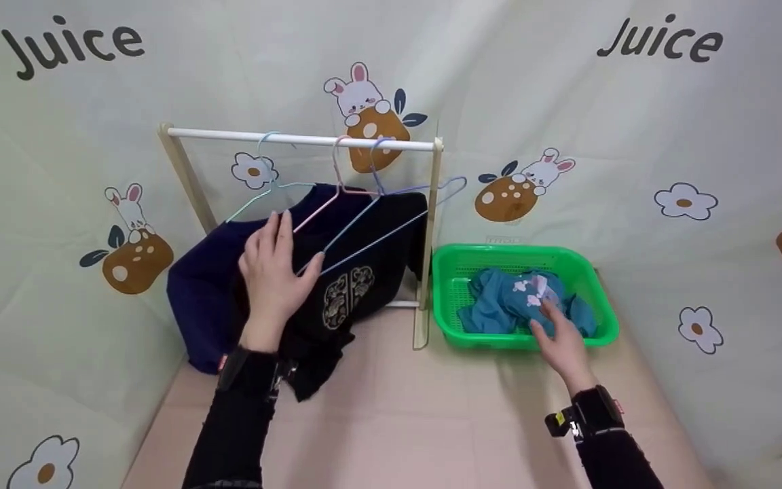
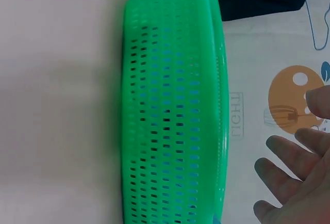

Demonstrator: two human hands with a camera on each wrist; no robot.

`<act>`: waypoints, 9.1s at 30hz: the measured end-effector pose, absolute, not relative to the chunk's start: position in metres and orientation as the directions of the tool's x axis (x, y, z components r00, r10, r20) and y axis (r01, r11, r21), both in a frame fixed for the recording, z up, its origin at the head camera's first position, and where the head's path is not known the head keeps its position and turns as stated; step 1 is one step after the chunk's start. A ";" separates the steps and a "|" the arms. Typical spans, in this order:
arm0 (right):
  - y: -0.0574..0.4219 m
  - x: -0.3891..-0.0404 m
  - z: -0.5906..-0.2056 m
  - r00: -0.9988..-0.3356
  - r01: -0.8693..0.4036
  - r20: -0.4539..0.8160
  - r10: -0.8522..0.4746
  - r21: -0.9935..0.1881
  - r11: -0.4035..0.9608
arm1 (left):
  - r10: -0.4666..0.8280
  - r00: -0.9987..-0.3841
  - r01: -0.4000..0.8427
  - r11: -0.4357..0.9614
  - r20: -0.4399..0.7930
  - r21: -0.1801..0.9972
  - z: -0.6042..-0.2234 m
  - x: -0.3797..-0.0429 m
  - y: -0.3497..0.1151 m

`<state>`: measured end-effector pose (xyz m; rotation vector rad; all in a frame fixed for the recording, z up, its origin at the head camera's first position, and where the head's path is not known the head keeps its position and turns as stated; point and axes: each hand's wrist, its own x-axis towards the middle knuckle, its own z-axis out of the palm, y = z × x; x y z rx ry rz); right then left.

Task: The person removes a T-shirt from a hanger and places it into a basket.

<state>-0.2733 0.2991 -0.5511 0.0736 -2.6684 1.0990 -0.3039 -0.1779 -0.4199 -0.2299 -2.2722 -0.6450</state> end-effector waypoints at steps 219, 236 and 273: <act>0.224 -0.259 -0.564 -0.697 -0.539 0.704 -0.140 -0.385 0.749 | 0.032 -0.580 0.683 0.563 0.814 0.465 -0.544 -0.255 -0.044; 0.242 -0.256 -0.570 -0.712 -0.570 0.696 -0.094 -0.495 0.656 | 0.208 -0.612 0.690 0.612 0.763 0.387 -0.536 -0.264 -0.065; 0.334 -0.226 -0.562 -0.856 -0.264 0.476 0.200 -0.736 0.623 | 0.039 -0.823 0.423 0.708 0.567 0.566 -0.556 -0.283 -0.091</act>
